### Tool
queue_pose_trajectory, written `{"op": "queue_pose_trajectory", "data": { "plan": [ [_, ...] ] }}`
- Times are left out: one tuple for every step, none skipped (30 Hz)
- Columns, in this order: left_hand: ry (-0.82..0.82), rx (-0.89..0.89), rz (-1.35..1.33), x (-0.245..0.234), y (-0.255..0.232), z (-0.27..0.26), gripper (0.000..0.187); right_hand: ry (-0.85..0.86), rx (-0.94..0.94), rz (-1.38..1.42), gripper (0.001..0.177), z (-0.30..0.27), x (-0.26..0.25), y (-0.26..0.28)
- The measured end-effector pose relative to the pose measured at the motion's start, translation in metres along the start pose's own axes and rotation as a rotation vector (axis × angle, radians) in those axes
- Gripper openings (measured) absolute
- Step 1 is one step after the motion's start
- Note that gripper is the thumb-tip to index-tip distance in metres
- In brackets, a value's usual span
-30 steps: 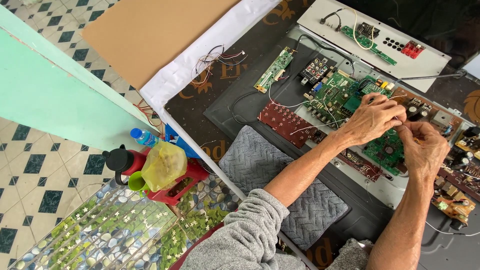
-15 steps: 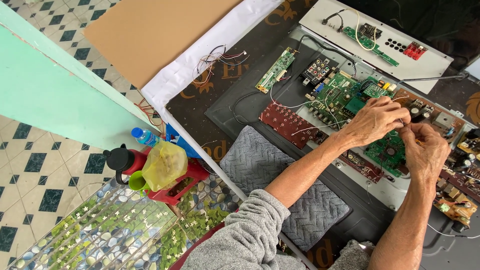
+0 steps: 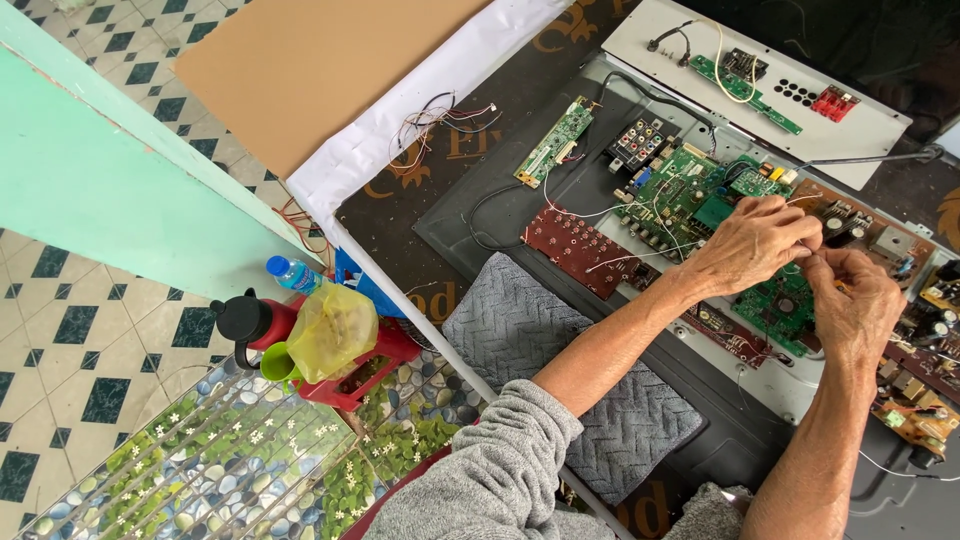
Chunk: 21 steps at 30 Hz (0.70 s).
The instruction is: The person works on the internal circuit boards of a disassembled television, using their hands to connect and adjust thin wires on the green PCBs. They manipulate the wires with both hands, occasionally reaching for tools on the cluttered workbench.
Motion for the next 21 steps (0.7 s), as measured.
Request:
{"op": "queue_pose_trajectory", "data": {
  "plan": [
    [-0.011, 0.002, 0.010, -0.001, 0.000, 0.001, 0.009, -0.007, -0.011, 0.005, 0.015, 0.000, 0.000, 0.001],
    [-0.021, 0.004, 0.018, -0.001, -0.001, 0.001, 0.009, -0.012, -0.020, 0.010, 0.014, 0.000, 0.000, 0.001],
    [-0.020, 0.003, 0.017, -0.002, -0.002, 0.000, 0.009, -0.012, -0.019, 0.010, 0.014, -0.001, 0.000, 0.000],
    [-0.035, 0.012, 0.044, -0.004, -0.003, 0.000, 0.011, -0.029, -0.015, -0.003, 0.015, 0.000, -0.001, -0.001],
    [-0.051, 0.020, 0.071, -0.007, -0.004, 0.000, 0.012, -0.046, -0.012, -0.016, 0.017, 0.000, -0.002, -0.002],
    [-0.051, 0.021, 0.072, -0.009, -0.005, 0.001, 0.012, -0.046, -0.012, -0.016, 0.017, 0.000, -0.002, -0.002],
    [-0.051, 0.030, 0.092, -0.010, -0.007, 0.001, 0.010, -0.052, -0.007, -0.004, 0.015, 0.000, -0.003, -0.001],
    [-0.050, 0.038, 0.113, -0.012, -0.009, 0.001, 0.009, -0.056, -0.002, 0.007, 0.014, -0.001, -0.004, -0.001],
    [-0.051, 0.038, 0.112, -0.012, -0.009, 0.001, 0.009, -0.056, -0.002, 0.007, 0.014, -0.001, -0.005, 0.000],
    [-0.057, 0.045, 0.114, -0.012, -0.009, 0.000, 0.009, -0.053, -0.005, -0.007, 0.014, -0.001, -0.005, 0.001],
    [-0.064, 0.053, 0.116, -0.012, -0.009, 0.000, 0.011, -0.050, -0.008, -0.020, 0.014, -0.001, -0.005, 0.002],
    [-0.064, 0.051, 0.116, -0.012, -0.008, 0.000, 0.011, -0.048, -0.008, -0.020, 0.014, -0.001, -0.005, 0.002],
    [-0.051, 0.040, 0.106, -0.010, -0.007, -0.001, 0.011, -0.044, -0.008, -0.030, 0.015, -0.001, -0.004, 0.002],
    [-0.039, 0.031, 0.097, -0.010, -0.005, 0.000, 0.011, -0.042, -0.009, -0.040, 0.016, 0.000, -0.004, 0.002],
    [-0.039, 0.030, 0.098, -0.009, -0.004, 0.000, 0.011, -0.042, -0.010, -0.040, 0.016, 0.000, -0.003, 0.002],
    [-0.038, 0.027, 0.095, -0.007, -0.003, -0.001, 0.010, -0.055, -0.031, -0.034, 0.016, 0.000, -0.004, 0.003],
    [-0.036, 0.024, 0.092, -0.006, -0.002, -0.001, 0.009, -0.069, -0.053, -0.029, 0.016, -0.001, -0.005, 0.004],
    [-0.036, 0.023, 0.092, -0.005, -0.002, -0.002, 0.009, -0.069, -0.053, -0.029, 0.016, -0.002, -0.005, 0.004],
    [-0.039, 0.021, 0.083, -0.004, -0.002, -0.002, 0.011, -0.073, -0.062, -0.034, 0.016, -0.002, -0.005, 0.004],
    [-0.043, 0.019, 0.075, -0.005, -0.001, -0.002, 0.012, -0.078, -0.072, -0.037, 0.016, -0.002, -0.005, 0.005],
    [-0.045, 0.020, 0.078, -0.005, -0.001, -0.002, 0.012, -0.079, -0.075, -0.035, 0.016, -0.002, -0.006, 0.006]
  ]
}}
Point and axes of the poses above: each hand's wrist, its own z-axis towards the middle knuckle, its own x-axis out of the palm, y = z × x, the point moved 7 cm from there along z, towards the middle knuckle, and after that the axes turned 1 degree about -z, right-handed, at the moved point
